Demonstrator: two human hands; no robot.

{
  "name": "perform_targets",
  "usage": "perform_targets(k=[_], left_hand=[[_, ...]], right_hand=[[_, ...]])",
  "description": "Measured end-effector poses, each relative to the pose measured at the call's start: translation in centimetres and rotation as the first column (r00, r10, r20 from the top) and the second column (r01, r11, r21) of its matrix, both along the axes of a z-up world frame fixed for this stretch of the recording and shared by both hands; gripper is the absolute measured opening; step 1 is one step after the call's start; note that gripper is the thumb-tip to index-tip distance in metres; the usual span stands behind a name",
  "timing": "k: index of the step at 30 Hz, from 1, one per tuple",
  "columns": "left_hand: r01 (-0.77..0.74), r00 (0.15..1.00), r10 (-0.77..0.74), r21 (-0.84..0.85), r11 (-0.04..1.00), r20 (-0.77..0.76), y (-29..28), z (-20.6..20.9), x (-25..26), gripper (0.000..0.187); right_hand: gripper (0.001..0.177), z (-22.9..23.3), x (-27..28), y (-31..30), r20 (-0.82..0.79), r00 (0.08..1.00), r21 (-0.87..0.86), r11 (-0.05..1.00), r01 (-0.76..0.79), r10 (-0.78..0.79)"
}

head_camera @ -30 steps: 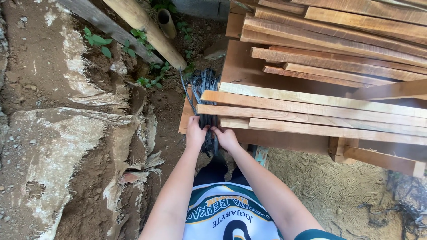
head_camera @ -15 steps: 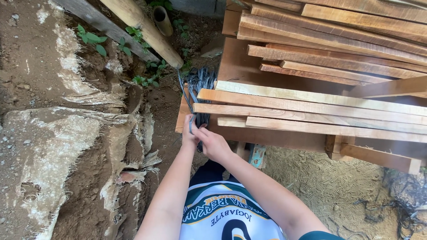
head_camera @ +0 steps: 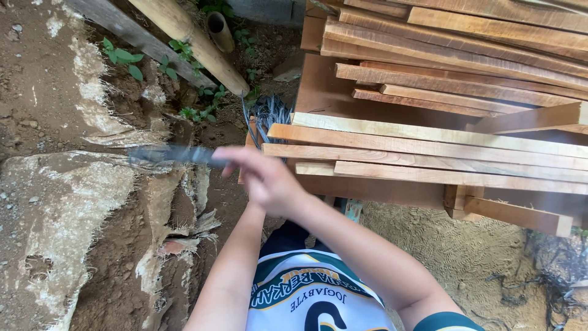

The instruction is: Bundling several thin wood planks together using black rubber straps.

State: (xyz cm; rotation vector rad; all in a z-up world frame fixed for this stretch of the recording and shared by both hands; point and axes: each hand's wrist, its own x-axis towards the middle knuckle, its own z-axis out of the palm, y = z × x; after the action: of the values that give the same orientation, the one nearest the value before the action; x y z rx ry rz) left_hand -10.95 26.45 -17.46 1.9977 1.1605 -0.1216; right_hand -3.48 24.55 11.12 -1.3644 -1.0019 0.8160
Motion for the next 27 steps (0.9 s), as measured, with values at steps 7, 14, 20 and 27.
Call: perform_targets(k=[7,14,20,27], left_hand=[[-0.007,1.000,0.008,-0.050,0.999,0.013,0.4,-0.9,-1.0,0.060],[-0.049,0.998,0.051,-0.059,0.997,0.025,-0.2,2.7,-0.9,0.071],[-0.117,0.992,0.117,0.003,0.993,-0.039,-1.8,3.1,-0.1,0.086],[-0.320,0.928,0.361,0.295,0.900,-0.094,-7.3,6.6,3.0,0.096]], right_hand=[[0.035,-11.7,8.3,-3.8,-0.342,0.854,-0.471,0.858,0.204,-0.391],[0.024,-11.2,15.6,-10.2,-0.289,0.767,-0.452,0.788,0.418,-0.573],[0.021,-7.2,21.3,-15.0,-0.211,0.832,-0.436,0.811,0.390,-0.513],[0.025,-11.3,30.6,-21.2,0.117,0.977,-0.609,0.764,0.211,-0.177]])
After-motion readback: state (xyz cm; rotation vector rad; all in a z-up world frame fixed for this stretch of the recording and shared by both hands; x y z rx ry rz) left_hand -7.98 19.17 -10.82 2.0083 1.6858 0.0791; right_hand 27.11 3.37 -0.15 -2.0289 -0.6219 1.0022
